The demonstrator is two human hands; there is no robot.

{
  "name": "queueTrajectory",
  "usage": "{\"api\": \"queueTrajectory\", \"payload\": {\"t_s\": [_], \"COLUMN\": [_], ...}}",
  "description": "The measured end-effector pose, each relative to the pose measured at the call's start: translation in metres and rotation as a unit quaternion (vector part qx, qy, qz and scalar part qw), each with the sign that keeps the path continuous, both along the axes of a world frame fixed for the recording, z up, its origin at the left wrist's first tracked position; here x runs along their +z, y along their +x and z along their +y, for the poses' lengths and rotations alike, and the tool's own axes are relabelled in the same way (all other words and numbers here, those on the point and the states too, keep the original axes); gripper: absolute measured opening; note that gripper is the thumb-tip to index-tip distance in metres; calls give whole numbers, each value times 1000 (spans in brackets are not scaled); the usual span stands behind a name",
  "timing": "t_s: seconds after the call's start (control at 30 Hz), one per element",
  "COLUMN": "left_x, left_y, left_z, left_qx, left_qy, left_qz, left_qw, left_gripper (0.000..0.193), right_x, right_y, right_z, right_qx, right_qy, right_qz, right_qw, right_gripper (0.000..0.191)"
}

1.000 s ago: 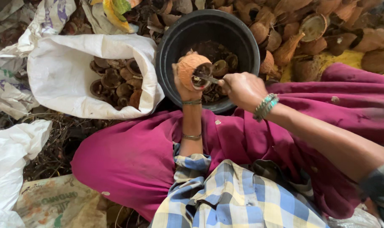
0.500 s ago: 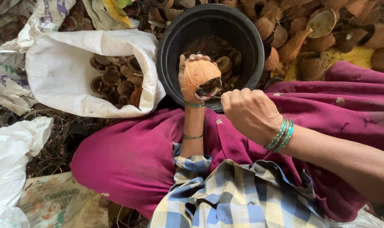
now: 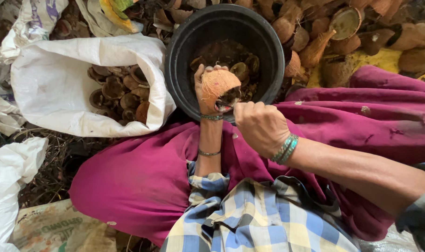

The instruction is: The person sits on the ground holding a coconut half over a black basin and scrapes the flesh out of the shell using a small knife, letting the flesh fall into the basin, and discards emptied shells onto a large pile of shells.

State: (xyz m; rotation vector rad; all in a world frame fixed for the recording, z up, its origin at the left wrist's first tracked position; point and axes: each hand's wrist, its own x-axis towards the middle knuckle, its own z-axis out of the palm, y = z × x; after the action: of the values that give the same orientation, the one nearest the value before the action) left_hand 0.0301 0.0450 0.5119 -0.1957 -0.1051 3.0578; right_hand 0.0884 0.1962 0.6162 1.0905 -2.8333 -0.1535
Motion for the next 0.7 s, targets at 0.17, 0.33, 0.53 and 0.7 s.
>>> {"api": "queueTrajectory", "payload": {"t_s": [0.17,0.33,0.53,0.7], "left_x": [8,14,21,24], "left_y": [1,1,4,8], "left_z": [2,4,9,-3], "left_qx": [80,150,208,100], "left_qy": [-7,-145,-180,-12], "left_qz": [-39,-102,-130,-86], "left_qw": [996,973,953,991], "left_gripper": [36,47,45,52], "right_x": [-21,-28,-27,-17], "right_y": [-9,-22,-28,-38], "right_z": [-1,2,-3,0], "right_qx": [-8,-36,-162,-213], "right_qy": [-34,-117,-166,-204], "right_qz": [-29,-90,-242,-309], "right_qw": [999,988,942,904], "right_gripper": [12,7,20,33]}}
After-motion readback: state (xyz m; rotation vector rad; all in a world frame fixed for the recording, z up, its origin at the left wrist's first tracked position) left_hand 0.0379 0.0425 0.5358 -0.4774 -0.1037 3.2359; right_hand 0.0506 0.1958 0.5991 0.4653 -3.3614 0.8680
